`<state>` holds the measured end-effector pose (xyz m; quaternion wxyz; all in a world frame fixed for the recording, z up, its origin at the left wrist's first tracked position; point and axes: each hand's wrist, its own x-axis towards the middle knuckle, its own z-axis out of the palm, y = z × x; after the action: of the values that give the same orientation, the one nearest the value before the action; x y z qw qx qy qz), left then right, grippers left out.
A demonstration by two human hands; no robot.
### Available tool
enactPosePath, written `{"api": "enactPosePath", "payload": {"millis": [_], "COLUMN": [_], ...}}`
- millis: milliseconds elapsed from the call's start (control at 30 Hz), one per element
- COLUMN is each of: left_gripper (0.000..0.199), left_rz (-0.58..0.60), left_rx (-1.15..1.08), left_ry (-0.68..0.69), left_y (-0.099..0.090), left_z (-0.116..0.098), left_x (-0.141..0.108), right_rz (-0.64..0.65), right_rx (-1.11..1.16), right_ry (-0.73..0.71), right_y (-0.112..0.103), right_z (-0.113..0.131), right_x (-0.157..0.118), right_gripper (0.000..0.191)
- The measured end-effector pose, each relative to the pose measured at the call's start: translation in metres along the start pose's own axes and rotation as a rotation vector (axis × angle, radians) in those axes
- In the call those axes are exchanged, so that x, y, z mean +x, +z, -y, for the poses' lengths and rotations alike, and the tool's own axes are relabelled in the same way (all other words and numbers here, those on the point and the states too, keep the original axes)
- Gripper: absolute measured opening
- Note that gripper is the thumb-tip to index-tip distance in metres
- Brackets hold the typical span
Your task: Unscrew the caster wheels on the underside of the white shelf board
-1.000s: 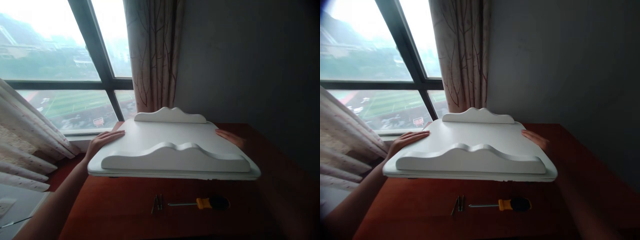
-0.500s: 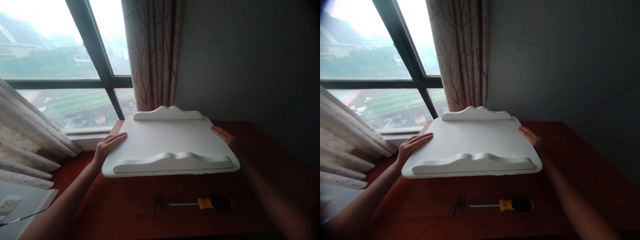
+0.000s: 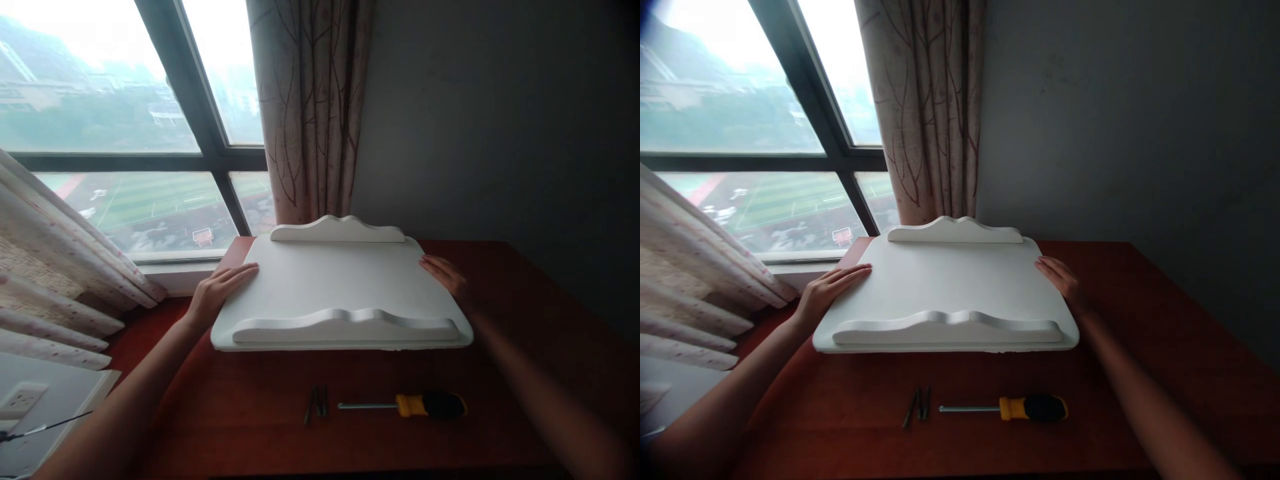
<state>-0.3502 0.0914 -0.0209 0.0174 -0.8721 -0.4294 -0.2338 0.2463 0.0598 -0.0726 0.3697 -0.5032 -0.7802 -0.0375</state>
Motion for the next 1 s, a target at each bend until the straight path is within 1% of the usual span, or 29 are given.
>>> {"api": "enactPosePath", "payload": {"millis": [100, 167, 233, 300, 333, 367, 400, 433, 500, 533, 567, 633, 733, 800, 900, 1000], "left_gripper": [0.050, 0.048, 0.042, 0.038, 0.037, 0.037, 0.041, 0.050, 0.070, 0.075, 0.075, 0.068, 0.057, 0.056, 0.055, 0.053], "left_rz": [0.086, 0.083, -0.005, -0.125, -0.143, -0.105, -0.065, -0.032, 0.004, 0.012, 0.013, -0.005, -0.042, -0.051, -0.056, -0.059], "left_rx": [0.094, 0.119, 0.041, -0.146, -0.228, -0.267, -0.254, -0.214, -0.103, -0.050, -0.005, 0.051, 0.047, 0.021, -0.010, -0.042], "left_ry": [-0.120, -0.206, -0.257, -0.272, -0.260, -0.215, -0.154, -0.092, 0.011, 0.043, 0.057, 0.058, 0.054, 0.048, 0.026, 0.002], "left_y": [-0.011, -0.022, -0.035, -0.045, -0.049, -0.051, -0.050, -0.048, -0.040, -0.034, -0.028, -0.018, -0.008, -0.005, 0.000, 0.003], "left_z": [-0.003, -0.009, -0.023, -0.045, -0.058, -0.072, -0.085, -0.097, -0.116, -0.122, -0.126, -0.130, -0.129, -0.125, -0.120, -0.115], "left_x": [0.007, 0.008, 0.004, -0.005, -0.010, -0.016, -0.021, -0.026, -0.033, -0.036, -0.038, -0.041, -0.040, -0.036, -0.025, -0.014], "right_rz": [0.019, -0.014, -0.104, -0.197, -0.214, -0.180, -0.122, -0.071, 0.058, 0.097, 0.119, 0.112, 0.096, 0.095, 0.056, 0.002], "right_rx": [-0.009, -0.010, -0.009, 0.037, 0.101, 0.146, 0.152, 0.134, 0.079, 0.048, 0.015, -0.045, -0.095, -0.110, -0.135, -0.182], "right_ry": [0.061, 0.111, 0.182, 0.291, 0.362, 0.398, 0.398, 0.365, 0.234, 0.171, 0.132, 0.091, 0.064, 0.052, 0.056, 0.074], "right_y": [-0.004, -0.011, -0.022, -0.036, -0.044, -0.051, -0.057, -0.062, -0.067, -0.067, -0.065, -0.059, -0.050, -0.044, -0.037, -0.035], "right_z": [-0.003, 0.001, 0.013, 0.036, 0.050, 0.067, 0.084, 0.100, 0.127, 0.137, 0.144, 0.148, 0.142, 0.136, 0.133, 0.144], "right_x": [0.003, 0.003, -0.002, -0.013, -0.020, -0.028, -0.036, -0.043, -0.058, -0.064, -0.069, -0.076, -0.077, -0.073, -0.061, -0.050], "right_gripper": [0.041, 0.039, 0.037, 0.038, 0.039, 0.039, 0.038, 0.038, 0.047, 0.054, 0.062, 0.069, 0.068, 0.068, 0.069, 0.068]}}
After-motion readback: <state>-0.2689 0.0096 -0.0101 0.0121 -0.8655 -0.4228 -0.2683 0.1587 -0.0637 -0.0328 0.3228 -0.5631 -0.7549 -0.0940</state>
